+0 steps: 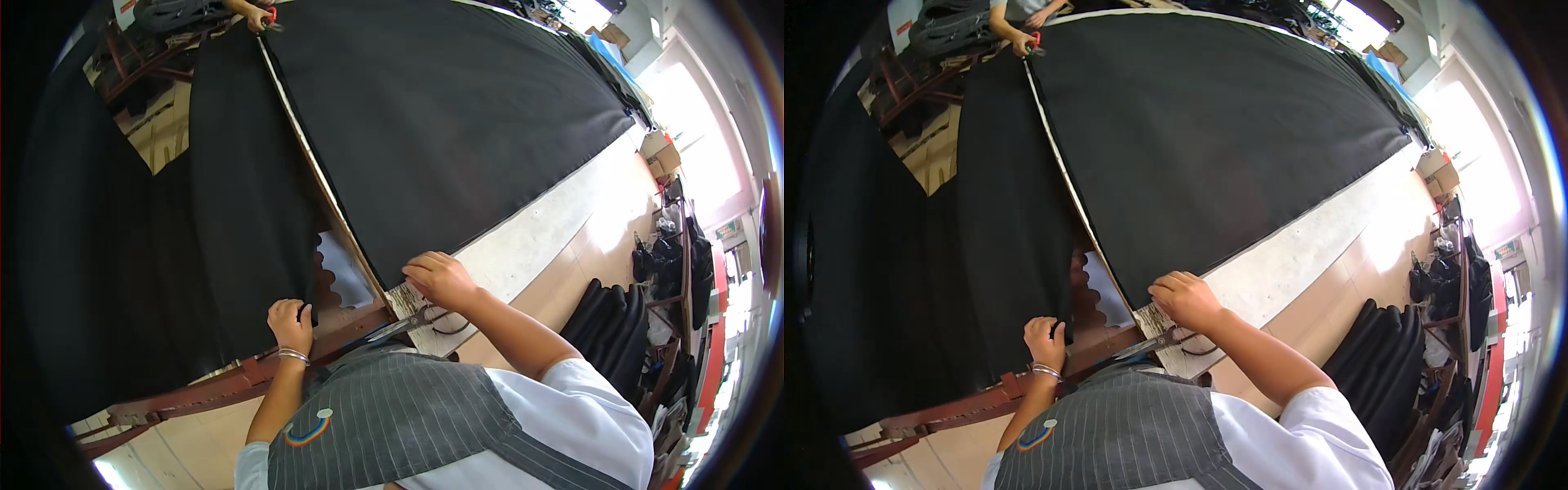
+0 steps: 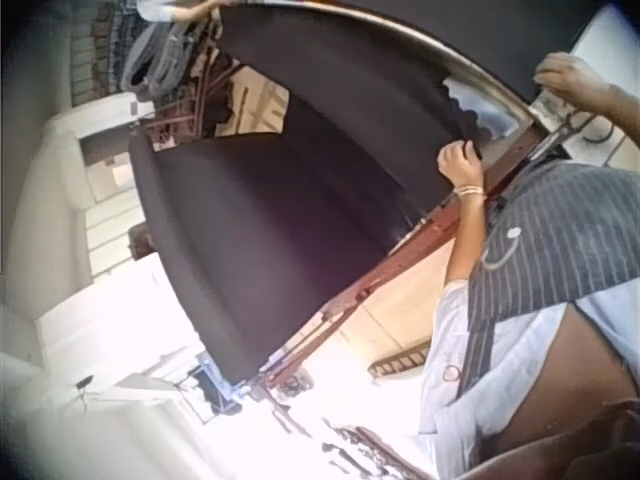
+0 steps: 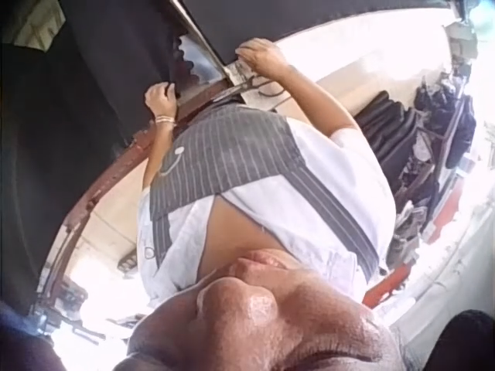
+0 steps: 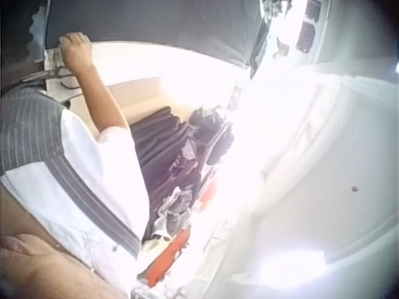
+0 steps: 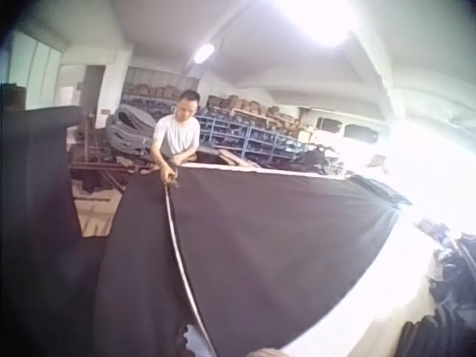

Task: Spreading a large roll of black fabric across a long table and cutting sections of it using heavy-duty scissors.

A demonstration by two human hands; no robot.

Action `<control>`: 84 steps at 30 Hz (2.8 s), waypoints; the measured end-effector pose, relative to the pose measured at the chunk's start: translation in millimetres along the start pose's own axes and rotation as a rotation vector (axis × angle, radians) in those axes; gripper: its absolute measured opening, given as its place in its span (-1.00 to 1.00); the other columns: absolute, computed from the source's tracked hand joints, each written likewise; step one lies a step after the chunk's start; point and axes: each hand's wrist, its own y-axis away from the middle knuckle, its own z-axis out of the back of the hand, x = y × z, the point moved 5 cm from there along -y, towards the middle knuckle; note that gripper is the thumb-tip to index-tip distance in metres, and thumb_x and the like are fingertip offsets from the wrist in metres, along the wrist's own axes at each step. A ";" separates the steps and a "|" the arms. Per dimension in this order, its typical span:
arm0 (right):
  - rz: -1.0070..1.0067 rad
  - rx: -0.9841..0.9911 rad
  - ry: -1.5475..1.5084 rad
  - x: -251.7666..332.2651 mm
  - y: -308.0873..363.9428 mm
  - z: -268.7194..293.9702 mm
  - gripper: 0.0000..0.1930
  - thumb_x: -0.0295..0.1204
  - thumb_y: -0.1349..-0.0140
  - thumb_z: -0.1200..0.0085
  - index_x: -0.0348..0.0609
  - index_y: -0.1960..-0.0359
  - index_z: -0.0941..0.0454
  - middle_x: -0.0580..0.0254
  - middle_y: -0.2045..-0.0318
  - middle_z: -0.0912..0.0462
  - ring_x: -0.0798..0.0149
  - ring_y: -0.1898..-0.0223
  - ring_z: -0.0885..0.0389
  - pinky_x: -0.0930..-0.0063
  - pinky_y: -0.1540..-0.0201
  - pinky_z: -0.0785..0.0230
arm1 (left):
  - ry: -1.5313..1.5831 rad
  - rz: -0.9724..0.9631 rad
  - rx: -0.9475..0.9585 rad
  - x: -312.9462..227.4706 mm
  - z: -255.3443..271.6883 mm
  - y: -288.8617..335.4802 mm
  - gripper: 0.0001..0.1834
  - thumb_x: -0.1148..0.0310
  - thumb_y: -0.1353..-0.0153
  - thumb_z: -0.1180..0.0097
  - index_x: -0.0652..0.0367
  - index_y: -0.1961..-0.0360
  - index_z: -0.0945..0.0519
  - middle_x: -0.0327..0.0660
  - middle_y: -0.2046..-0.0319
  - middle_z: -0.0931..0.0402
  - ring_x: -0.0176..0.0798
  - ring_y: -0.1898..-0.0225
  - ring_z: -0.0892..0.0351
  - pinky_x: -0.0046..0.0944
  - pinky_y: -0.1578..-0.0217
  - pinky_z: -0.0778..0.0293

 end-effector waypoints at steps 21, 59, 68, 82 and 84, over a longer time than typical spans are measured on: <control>0.018 -0.047 0.308 -33.7 6.5 -26.9 -0.74 -0.48 0.07 0.01 -0.17 0.28 -0.55 0.22 0.17 -0.57 0.16 0.06 -0.52 0.33 0.03 -0.40 | -0.046 -0.047 0.021 7.9 -6.5 8.1 -0.79 0.25 -0.04 -0.15 0.16 0.39 -0.57 -0.16 0.33 -0.54 0.00 0.10 -0.41 -0.03 0.07 -0.26; -0.976 -0.117 -0.359 -289.5 463.4 126.3 -0.54 -0.15 -0.19 -0.03 -0.07 -0.08 -0.40 0.03 -0.04 -0.46 0.01 -0.02 -0.47 0.20 -0.06 -0.33 | 0.179 -0.164 -0.622 -336.8 -7.3 -213.4 -0.65 0.28 -0.35 0.16 0.42 0.12 -0.41 0.08 0.23 -0.47 -0.06 0.21 -0.48 -0.19 0.14 -0.39; -1.527 -0.296 -0.285 -427.6 670.1 162.1 -0.54 -0.10 -0.18 -0.03 -0.13 -0.01 -0.48 0.01 0.10 -0.58 0.00 0.05 -0.52 0.28 -0.01 -0.37 | 0.264 -0.187 -0.387 -503.6 -273.1 -272.4 -0.69 0.26 -0.38 0.22 0.38 0.19 -0.37 -0.07 0.34 -0.40 -0.16 0.33 -0.37 -0.22 0.23 -0.33; -2.282 0.016 -0.441 -486.1 966.2 44.2 -0.56 -0.09 -0.20 0.06 -0.28 0.32 -0.64 0.04 0.26 -0.66 0.04 0.19 -0.62 0.24 0.12 -0.44 | -0.172 0.311 -0.069 -599.1 -515.8 -308.9 -0.59 0.23 -0.34 0.24 0.41 0.06 -0.40 0.21 0.13 -0.46 0.20 0.12 -0.48 -0.03 0.07 -0.36; -2.235 0.078 -0.401 -536.1 986.8 57.5 -0.58 -0.11 -0.19 0.04 -0.28 0.31 -0.62 0.02 0.26 -0.65 0.05 0.19 -0.62 0.24 0.12 -0.44 | -0.190 0.357 -0.074 -618.2 -544.8 -294.7 -0.60 0.22 -0.34 0.25 0.39 0.08 -0.40 0.21 0.14 -0.46 0.19 0.13 -0.48 -0.01 0.11 -0.37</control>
